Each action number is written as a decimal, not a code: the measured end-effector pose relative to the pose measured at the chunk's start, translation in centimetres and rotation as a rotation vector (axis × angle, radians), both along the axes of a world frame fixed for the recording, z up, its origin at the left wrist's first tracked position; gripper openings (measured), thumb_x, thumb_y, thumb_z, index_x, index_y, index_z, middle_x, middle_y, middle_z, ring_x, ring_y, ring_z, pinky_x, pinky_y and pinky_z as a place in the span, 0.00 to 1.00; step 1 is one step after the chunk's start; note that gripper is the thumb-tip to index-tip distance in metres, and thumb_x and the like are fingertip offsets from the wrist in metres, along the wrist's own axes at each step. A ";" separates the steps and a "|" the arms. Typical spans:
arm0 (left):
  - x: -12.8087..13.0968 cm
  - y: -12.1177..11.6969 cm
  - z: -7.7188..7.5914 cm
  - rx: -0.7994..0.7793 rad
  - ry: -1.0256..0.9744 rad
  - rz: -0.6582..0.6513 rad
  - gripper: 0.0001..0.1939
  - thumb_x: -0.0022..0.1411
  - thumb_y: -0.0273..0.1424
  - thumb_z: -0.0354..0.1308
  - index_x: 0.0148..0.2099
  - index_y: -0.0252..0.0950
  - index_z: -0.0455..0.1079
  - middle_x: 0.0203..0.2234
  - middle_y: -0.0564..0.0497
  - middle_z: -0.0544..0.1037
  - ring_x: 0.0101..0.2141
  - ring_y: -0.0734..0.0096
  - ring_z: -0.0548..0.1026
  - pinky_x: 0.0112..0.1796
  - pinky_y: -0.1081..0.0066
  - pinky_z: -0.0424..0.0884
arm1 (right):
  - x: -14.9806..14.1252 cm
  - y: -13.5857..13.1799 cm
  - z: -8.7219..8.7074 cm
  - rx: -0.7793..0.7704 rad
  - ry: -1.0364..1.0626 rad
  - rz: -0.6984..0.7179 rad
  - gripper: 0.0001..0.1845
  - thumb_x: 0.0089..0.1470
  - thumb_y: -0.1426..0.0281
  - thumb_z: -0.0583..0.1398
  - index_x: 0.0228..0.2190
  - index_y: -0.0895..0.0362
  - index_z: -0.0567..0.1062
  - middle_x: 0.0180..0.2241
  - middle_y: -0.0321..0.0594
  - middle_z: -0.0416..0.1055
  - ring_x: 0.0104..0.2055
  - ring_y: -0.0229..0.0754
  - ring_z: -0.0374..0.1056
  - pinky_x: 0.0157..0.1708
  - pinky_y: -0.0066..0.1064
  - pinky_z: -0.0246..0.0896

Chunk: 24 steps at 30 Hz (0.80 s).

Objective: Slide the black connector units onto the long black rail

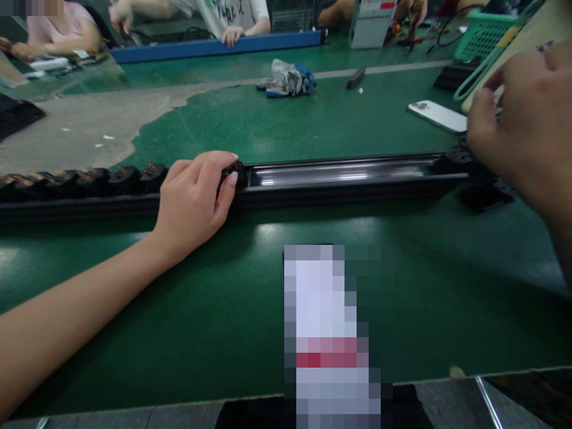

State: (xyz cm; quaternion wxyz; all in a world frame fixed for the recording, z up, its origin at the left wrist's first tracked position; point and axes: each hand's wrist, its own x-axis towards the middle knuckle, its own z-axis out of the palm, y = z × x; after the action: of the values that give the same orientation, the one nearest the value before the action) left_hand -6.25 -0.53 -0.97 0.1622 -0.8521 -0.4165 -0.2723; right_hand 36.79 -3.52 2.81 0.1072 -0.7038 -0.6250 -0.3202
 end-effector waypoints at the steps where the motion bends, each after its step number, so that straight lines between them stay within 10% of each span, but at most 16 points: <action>1: 0.0 0.0 0.0 0.011 0.008 -0.003 0.19 0.80 0.39 0.44 0.62 0.39 0.69 0.56 0.45 0.82 0.55 0.56 0.80 0.55 0.54 0.73 | -0.8 -0.1 0.3 0.012 0.042 0.013 0.27 0.73 0.64 0.46 0.57 0.69 0.73 0.56 0.71 0.71 0.64 0.66 0.66 0.51 0.51 0.66; 12: -0.1 -0.3 0.3 0.012 -0.003 0.019 0.19 0.81 0.40 0.43 0.60 0.43 0.73 0.57 0.49 0.82 0.55 0.58 0.80 0.54 0.57 0.75 | -6.1 -0.4 -1.2 -0.162 -0.147 0.594 0.23 0.74 0.63 0.45 0.46 0.59 0.77 0.35 0.49 0.75 0.38 0.51 0.69 0.40 0.42 0.61; 24: 0.0 -0.2 0.4 0.046 0.018 0.008 0.20 0.81 0.41 0.47 0.62 0.40 0.74 0.56 0.46 0.83 0.53 0.60 0.81 0.53 0.62 0.75 | -6.7 -0.4 -1.6 -0.246 -0.079 0.704 0.23 0.74 0.65 0.44 0.43 0.54 0.78 0.34 0.45 0.74 0.38 0.49 0.66 0.39 0.41 0.59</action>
State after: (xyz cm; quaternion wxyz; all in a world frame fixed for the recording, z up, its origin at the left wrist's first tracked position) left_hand -6.24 -0.77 -0.57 0.1868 -0.8488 -0.4122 -0.2734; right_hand 30.10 -3.92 1.16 0.1013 -0.4404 -0.8662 -0.2133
